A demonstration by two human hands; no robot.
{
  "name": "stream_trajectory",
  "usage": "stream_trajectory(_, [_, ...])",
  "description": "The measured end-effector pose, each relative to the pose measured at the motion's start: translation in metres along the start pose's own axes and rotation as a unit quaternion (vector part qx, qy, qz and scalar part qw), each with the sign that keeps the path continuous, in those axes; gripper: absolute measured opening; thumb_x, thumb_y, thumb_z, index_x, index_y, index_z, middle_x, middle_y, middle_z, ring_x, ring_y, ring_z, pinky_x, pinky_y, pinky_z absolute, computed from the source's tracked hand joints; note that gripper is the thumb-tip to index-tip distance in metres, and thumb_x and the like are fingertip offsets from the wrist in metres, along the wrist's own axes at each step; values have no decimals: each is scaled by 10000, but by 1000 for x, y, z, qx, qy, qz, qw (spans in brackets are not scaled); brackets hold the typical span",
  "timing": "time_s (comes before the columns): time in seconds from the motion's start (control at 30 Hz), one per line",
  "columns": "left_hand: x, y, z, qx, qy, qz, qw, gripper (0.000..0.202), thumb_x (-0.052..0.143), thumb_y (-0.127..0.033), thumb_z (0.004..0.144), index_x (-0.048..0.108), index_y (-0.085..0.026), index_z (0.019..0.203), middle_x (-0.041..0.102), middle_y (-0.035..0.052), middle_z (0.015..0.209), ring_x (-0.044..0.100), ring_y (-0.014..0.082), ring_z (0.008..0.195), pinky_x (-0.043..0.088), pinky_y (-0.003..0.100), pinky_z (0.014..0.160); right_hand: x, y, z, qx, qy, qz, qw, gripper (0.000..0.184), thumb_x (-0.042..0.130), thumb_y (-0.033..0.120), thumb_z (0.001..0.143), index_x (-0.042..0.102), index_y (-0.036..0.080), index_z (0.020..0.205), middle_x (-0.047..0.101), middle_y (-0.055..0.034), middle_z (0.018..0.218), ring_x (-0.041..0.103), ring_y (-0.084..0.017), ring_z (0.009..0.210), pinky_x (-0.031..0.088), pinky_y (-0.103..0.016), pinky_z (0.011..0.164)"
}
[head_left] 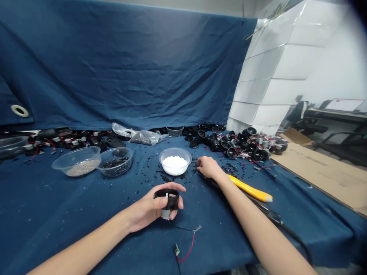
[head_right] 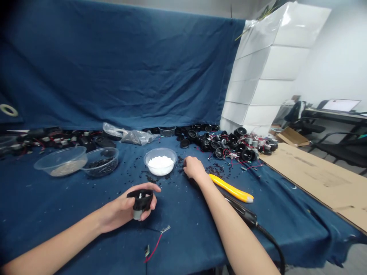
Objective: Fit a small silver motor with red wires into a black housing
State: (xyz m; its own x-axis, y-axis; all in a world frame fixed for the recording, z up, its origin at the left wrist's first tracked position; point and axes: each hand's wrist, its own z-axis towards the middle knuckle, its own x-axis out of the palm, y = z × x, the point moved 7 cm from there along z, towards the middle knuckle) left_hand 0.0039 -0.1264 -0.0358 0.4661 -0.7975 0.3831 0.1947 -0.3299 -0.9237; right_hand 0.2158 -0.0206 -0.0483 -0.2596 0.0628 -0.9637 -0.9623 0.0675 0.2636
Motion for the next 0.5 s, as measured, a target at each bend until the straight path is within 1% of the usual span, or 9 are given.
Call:
stream_trajectory(0.1, [1,-1,-1,4,-2,9,1000,638,754,-508,701,556,-155,1194,590,77,927,544,128,695,353,227,620,1,0,-1,10,7,2,1000,142,603,256,892,650,125,919,668,-53,916,627,-177,899,488,-362,837])
stream_trajectory(0.23, [-1,-3,0,13,-15,13,1000,610,752,-491,707,561,-153,1179,596,83,932,552,138,699,361,231,610,-2,2,-2,4,-3,8,1000,176,580,288,917,643,124,910,665,-46,898,631,-173,895,489,-367,849])
stream_trajectory(0.37, [-3,-6,0,24,-25,8,999,588,752,-468,719,561,-151,1176,601,83,936,556,133,704,368,226,609,-4,2,-1,-3,-16,18,1000,163,574,272,919,644,124,916,670,-49,918,631,-173,912,485,-362,856])
stream_trajectory(0.5, [-3,-7,0,21,-25,7,999,582,753,-459,724,560,-148,1176,600,84,940,558,131,708,370,223,611,-5,1,-1,-3,-22,24,999,122,588,226,897,647,124,867,669,-39,857,631,-167,861,482,-345,820])
